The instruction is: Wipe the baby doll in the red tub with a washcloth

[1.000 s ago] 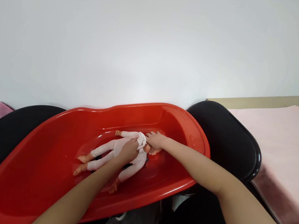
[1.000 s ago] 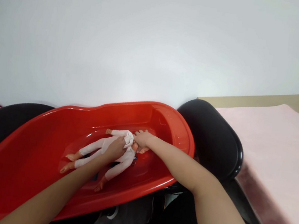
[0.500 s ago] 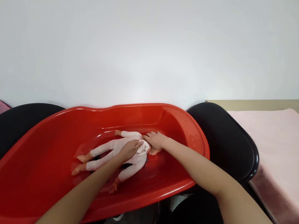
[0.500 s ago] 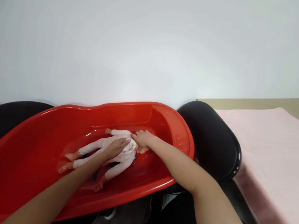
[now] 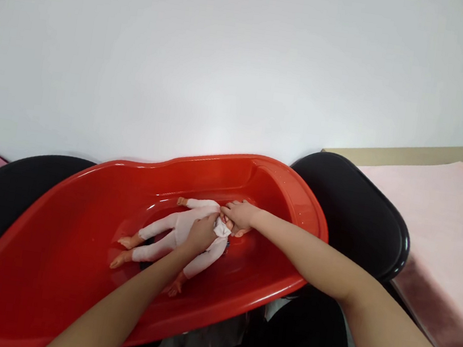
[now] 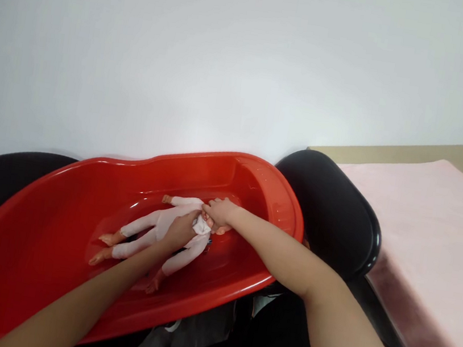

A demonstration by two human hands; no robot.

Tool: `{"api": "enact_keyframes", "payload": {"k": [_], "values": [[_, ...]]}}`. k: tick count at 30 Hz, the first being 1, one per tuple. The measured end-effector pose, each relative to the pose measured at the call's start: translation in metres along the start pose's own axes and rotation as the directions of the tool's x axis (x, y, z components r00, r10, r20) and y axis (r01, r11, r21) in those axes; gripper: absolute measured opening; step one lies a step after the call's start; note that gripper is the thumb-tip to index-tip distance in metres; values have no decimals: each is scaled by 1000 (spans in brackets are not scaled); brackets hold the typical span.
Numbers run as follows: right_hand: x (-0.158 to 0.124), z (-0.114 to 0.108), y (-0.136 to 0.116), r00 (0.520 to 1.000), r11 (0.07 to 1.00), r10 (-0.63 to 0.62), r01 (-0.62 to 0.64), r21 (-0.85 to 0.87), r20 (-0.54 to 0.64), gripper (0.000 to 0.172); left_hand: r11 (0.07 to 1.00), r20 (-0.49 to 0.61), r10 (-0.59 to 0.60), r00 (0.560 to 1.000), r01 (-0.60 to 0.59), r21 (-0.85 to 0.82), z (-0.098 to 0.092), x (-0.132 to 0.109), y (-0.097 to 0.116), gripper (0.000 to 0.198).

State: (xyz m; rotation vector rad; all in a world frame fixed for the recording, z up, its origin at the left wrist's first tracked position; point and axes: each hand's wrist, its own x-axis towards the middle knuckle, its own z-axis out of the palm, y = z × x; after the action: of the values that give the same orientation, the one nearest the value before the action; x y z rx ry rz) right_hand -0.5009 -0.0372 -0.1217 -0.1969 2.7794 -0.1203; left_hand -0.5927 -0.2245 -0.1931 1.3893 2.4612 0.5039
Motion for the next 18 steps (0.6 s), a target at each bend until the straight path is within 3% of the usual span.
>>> {"api": "enact_keyframes", "payload": {"k": [4,8,14,16,18], "values": [[2,1,3,1000,999,-4,3,37,18,75,997,3,-77,997,77,-5,-3,-3,5,47],[6,6,8,1000,998,-5,5,56,4,75,997,-25,-68,997,67,-44,-3,-3,-1,55],[11,14,12,999,999,28,-27,43,-24,82,954,-140,-127,982,82,-287,0,3,-9,62],[12,14,12,999,999,29,-27,42,-26,84,964,-168,-75,983,28,-266,7,7,-12,65],[11,14,12,1000,999,25,-24,39,-16,87,986,-163,70,984,-93,-140,16,11,-18,71]]}}
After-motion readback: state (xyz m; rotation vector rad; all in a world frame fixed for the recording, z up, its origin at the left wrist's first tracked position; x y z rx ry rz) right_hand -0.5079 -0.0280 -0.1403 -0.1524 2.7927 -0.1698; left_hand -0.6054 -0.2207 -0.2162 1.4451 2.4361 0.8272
